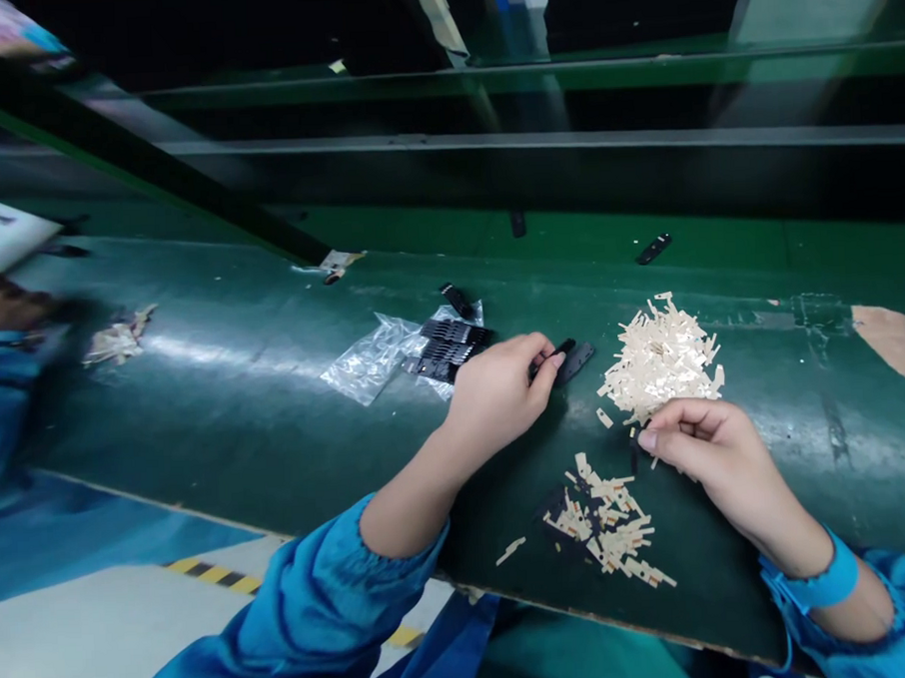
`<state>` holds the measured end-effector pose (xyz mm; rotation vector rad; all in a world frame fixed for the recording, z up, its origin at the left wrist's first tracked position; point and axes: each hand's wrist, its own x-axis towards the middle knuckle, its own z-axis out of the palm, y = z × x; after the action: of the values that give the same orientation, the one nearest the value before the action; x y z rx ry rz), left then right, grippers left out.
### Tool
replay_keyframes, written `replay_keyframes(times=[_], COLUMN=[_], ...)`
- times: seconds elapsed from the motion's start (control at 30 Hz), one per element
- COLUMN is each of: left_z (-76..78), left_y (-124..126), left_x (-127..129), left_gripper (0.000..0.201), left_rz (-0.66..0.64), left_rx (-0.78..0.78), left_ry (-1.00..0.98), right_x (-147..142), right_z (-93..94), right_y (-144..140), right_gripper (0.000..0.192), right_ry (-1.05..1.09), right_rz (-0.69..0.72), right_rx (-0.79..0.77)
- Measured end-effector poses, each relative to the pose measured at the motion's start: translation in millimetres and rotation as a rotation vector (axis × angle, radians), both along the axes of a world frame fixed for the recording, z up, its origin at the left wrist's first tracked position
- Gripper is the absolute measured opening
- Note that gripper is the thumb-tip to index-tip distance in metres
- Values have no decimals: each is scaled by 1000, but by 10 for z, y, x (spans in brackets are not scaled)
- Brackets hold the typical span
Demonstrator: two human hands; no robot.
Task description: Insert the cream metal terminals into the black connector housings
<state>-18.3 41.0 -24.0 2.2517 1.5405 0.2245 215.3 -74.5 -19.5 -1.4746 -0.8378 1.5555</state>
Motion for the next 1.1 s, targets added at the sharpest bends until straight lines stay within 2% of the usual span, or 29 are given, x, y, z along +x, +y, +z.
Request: replay_keyframes(times=[0.1, 0.17, 0.23, 0.33, 0.4, 0.47, 0.6, 0.77, 0.93, 1.1], left_z=[17, 36, 46, 33, 17, 11, 42, 73, 57, 58], left_y=[-7, -45, -123, -271, -351, -398, -449, -551, -622, -635], left_x=[-8, 12, 63, 170, 227, 255, 252, 261, 272, 261], left_gripper=[15, 16, 24, 31, 35, 46, 67, 60, 57, 57], left_rz=[7, -26, -67, -90, -72, -44, -48, -95, -162, -171], left_rx=[4, -84, -308, -769, -969, -1059, -1055, -973, -897, -855], left_ry=[-22, -129, -379, -732, -801, -851, -928, -941, -873, -858], right_x=[-7, -12, -16, -23, -28, -35, -58, -67, -45, -71], right_z=[6, -1, -18, -52, -69, -77, -69, -77, -101, -42], right_y=[7, 7, 5, 8, 15, 24, 38, 24, -16, -14], right_gripper=[15, 15, 16, 15, 15, 16, 17, 17, 14, 10], right_ry=[9, 4, -1, 1, 6, 8, 6, -6, -75, -141], right_rz=[-6, -25, -73, -162, -196, -208, -212, -191, -173, -220], right_rx=[5, 4, 5, 23, 29, 21, 1, -10, -12, -3])
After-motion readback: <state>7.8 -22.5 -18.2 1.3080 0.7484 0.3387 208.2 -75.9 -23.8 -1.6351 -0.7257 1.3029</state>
